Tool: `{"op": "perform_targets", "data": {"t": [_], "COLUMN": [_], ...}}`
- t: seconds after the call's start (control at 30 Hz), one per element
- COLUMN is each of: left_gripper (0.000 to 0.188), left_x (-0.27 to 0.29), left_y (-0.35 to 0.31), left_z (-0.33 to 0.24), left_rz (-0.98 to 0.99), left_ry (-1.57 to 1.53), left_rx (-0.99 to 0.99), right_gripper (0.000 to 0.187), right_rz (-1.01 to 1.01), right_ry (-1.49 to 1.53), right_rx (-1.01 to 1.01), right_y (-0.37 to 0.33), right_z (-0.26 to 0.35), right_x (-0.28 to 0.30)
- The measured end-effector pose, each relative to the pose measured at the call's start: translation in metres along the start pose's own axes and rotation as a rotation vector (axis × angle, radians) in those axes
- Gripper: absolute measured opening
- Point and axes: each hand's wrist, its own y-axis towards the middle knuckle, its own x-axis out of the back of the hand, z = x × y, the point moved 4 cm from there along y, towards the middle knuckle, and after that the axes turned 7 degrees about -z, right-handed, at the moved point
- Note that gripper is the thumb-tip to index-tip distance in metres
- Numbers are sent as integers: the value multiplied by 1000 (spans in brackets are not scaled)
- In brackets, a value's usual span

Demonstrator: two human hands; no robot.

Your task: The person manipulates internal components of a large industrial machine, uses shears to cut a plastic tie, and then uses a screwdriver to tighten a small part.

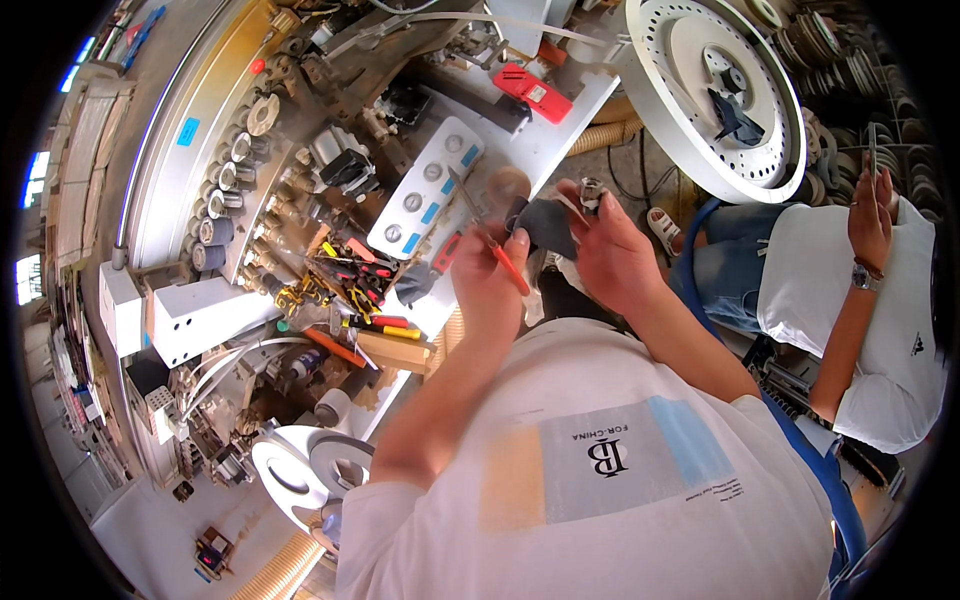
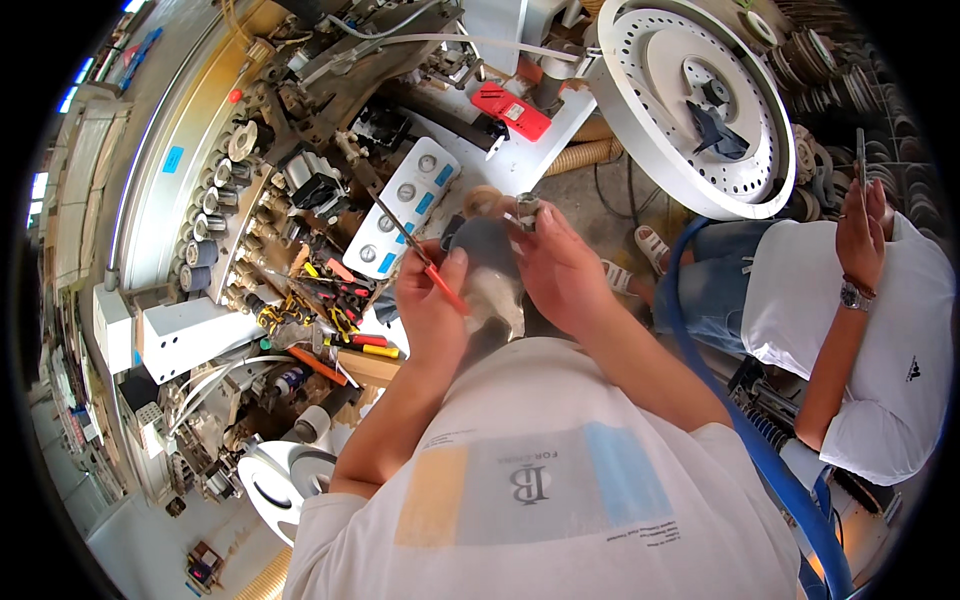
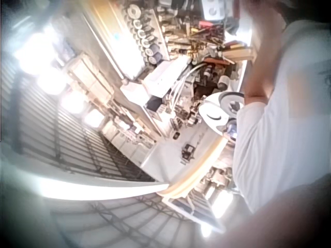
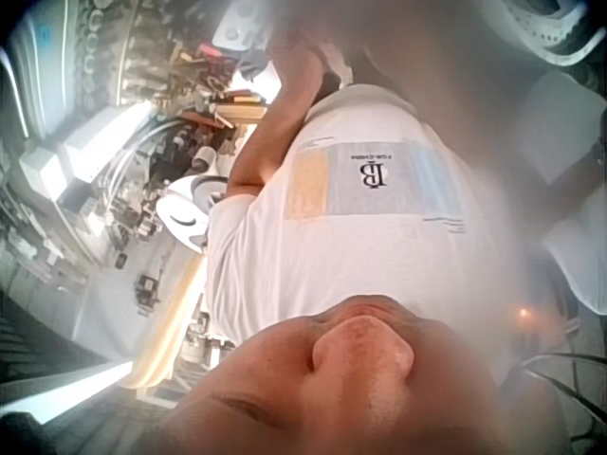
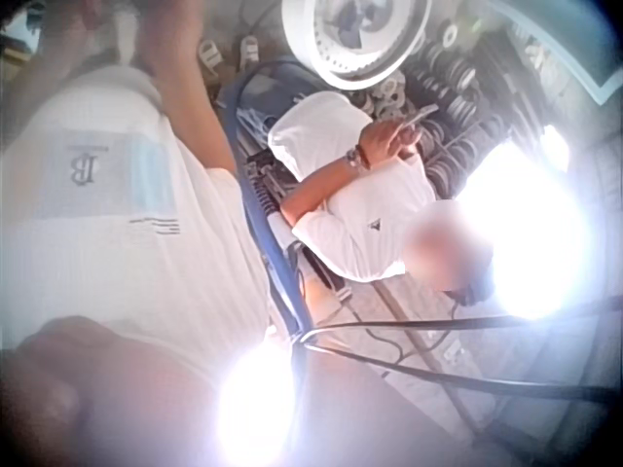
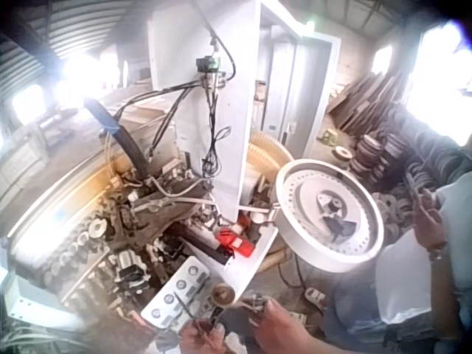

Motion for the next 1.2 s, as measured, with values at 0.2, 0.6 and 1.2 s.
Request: {"op": "perform_targets", "data": {"t": [0.2, 0.6, 1.2], "left_gripper": [20, 19, 15], "left_x": [-13, -12, 6], "left_y": [-5, -14, -12], "left_z": [-1, -13, -28], "left_rz": [142, 265, 399], "left_ry": [-9, -99, -166], "left_rx": [-83, 213, 172], "right_gripper": [44, 29, 17], "right_rz": [47, -103, 119], "right_ry": [-40, -54, -210], "right_rx": [-78, 131, 316], "right_y": [-1, -6, -10], "right_z": [-10, 0, 13], "right_x": [-2, -10, -16]}}
